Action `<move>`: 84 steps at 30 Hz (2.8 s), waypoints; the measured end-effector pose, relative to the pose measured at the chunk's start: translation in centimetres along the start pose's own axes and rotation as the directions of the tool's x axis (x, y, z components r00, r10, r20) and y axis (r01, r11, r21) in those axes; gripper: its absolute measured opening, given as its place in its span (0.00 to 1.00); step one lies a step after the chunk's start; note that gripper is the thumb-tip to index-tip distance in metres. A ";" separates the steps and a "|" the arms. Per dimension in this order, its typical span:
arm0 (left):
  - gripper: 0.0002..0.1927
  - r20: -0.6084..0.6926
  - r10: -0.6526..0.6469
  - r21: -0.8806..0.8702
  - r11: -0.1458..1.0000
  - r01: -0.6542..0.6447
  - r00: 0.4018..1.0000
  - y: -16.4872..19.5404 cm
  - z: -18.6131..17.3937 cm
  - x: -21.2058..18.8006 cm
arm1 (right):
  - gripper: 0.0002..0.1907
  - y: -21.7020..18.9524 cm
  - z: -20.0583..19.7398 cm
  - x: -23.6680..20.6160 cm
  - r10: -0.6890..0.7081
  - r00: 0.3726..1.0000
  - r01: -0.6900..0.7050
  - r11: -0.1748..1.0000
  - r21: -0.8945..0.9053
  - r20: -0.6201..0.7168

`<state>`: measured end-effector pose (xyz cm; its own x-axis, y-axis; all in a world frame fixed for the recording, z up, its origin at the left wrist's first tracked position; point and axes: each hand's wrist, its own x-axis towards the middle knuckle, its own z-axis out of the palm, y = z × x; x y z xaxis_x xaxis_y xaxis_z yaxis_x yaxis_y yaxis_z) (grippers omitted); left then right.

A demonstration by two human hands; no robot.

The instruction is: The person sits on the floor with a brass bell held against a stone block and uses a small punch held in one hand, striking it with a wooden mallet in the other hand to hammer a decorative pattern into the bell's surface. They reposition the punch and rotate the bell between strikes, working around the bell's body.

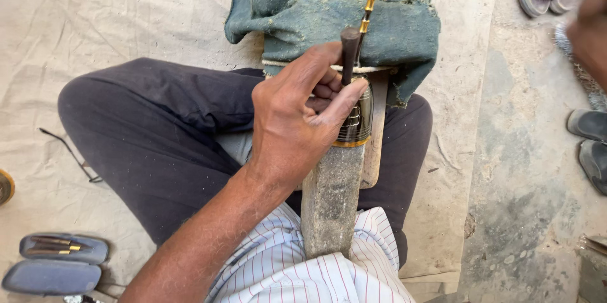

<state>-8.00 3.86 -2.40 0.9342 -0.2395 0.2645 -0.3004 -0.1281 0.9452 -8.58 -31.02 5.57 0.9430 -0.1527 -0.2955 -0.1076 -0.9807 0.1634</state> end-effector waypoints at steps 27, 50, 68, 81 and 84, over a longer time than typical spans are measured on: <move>0.25 0.615 0.361 -0.002 0.890 -0.457 0.701 -0.2 -1.1 6.9 | 0.21 -6.2 3.0 -14.3 0.322 0.942 -0.321 0.791 0.520 0.092; 0.19 0.644 0.390 -0.041 0.877 -0.479 0.658 0.2 -2.5 6.7 | 0.12 -5.3 7.0 -18.6 0.277 0.917 -0.057 0.802 0.594 -0.287; 0.22 0.148 0.071 -0.078 0.995 -0.060 0.986 -2.1 -1.6 0.8 | 0.09 -4.1 -0.8 0.0 -0.072 0.994 0.083 0.985 0.153 -0.077; 0.19 -0.041 -0.088 -0.114 0.990 0.083 0.995 -1.0 -0.6 -0.8 | 0.12 -3.4 -1.0 3.4 -0.087 0.996 0.085 0.995 0.052 0.031; 0.20 0.033 -0.013 -0.089 0.996 0.016 0.999 -0.9 -1.0 -0.5 | 0.13 -3.3 -0.9 3.5 -0.079 0.996 0.077 0.996 0.051 0.037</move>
<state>-8.03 5.04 -3.22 0.9311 -0.2699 0.2453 -0.2668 -0.0455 0.9627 -4.60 -28.18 4.84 0.9363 -0.0795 -0.3420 -0.0507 -0.9944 0.0924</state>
